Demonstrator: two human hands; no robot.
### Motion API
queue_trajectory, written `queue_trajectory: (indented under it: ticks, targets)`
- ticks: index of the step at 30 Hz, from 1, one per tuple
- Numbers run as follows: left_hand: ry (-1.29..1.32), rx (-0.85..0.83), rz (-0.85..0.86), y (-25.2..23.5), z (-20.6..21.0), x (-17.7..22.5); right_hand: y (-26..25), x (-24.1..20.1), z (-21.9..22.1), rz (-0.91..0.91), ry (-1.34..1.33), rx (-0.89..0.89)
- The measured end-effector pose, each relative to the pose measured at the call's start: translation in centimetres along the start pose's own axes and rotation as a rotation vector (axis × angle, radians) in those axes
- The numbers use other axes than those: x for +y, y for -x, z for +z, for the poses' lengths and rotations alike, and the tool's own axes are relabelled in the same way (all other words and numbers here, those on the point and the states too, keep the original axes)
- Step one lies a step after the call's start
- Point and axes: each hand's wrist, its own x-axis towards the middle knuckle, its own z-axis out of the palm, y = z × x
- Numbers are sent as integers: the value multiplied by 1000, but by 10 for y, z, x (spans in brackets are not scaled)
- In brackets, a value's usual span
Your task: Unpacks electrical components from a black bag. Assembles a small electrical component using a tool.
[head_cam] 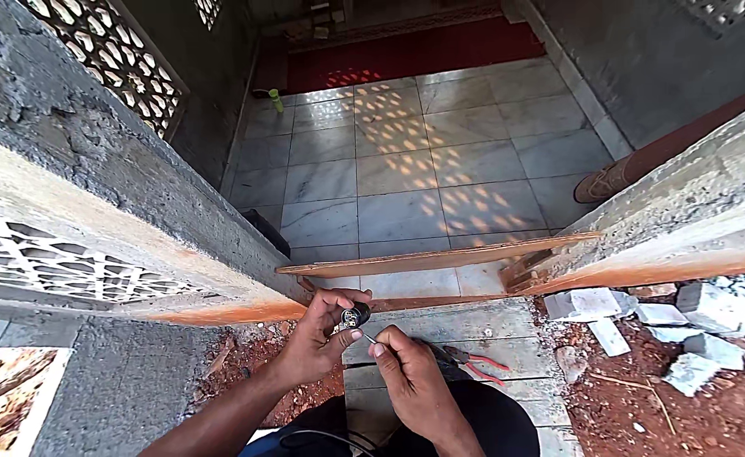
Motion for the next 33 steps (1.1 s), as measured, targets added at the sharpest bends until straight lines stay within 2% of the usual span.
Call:
queue_trajectory:
  ticks: [4, 12, 20, 27, 33]
  targets:
    - [-36, 0, 6, 2, -1, -4, -1, 1, 3, -5, -25, -21]
    - [-359, -57, 85, -1, -13, -8, -2, 6, 4, 57, 116, -46]
    - [-472, -101, 57, -6, -15, -4, -8, 11, 1, 73, 122, -51]
    - [-365, -67, 0, -7, -22, 2, -5, 14, -3, 101, 90, -2]
    - [-306, -42, -82, 3, -25, 2, -2, 12, 2, 107, 123, -37]
